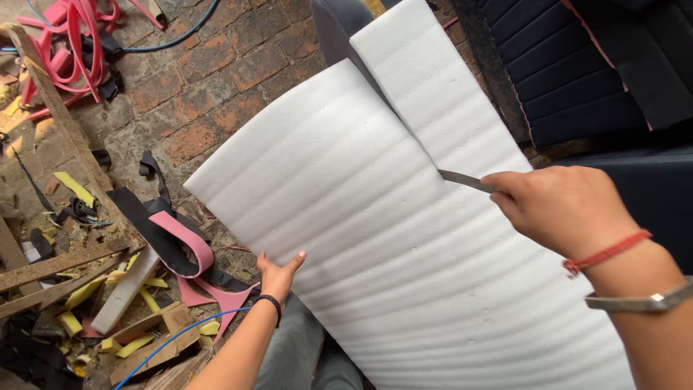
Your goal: The person sprays adhesive onto a padded furniture frame on the floor using a spray gun, then lays a sheet of white foam padding over the glued surface and presses it down. They use a hand saw to trim the foam along the frame edge and continue spraying and fitting foam pieces.
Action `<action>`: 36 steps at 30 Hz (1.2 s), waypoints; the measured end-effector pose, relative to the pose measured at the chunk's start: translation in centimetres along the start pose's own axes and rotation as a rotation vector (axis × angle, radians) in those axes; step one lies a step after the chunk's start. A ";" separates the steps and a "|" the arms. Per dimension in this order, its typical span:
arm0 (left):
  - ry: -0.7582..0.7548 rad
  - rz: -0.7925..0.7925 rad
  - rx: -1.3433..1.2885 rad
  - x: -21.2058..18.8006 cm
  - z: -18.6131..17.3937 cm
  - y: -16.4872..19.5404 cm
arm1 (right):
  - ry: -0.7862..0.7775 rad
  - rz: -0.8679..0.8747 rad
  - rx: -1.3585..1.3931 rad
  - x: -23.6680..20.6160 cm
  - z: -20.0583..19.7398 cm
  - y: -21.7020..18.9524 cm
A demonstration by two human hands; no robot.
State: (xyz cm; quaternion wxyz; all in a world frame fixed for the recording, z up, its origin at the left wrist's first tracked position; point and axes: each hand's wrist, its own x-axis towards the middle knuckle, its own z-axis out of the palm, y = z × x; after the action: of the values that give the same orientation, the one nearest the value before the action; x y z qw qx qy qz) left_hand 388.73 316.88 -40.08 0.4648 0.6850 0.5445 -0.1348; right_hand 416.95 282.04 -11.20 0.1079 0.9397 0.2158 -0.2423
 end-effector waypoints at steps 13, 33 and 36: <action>-0.442 -0.529 -0.551 0.5 1.5 -14.0 | -0.044 0.045 -0.119 -4.1 -1.2 2.4; 0.054 -0.121 -0.646 -20.3 0.6 -16.6 | -0.119 -0.133 0.001 -5.3 12.2 7.0; 0.061 -0.094 -0.639 -20.2 0.1 -15.5 | -0.220 -0.002 -0.174 -9.8 10.5 12.8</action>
State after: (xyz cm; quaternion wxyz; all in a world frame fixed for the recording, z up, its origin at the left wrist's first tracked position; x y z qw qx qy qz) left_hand 367.79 303.85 -33.73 0.6329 0.4824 0.6041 0.0423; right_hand 410.75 264.08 -14.08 0.2117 0.8944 0.2236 -0.3244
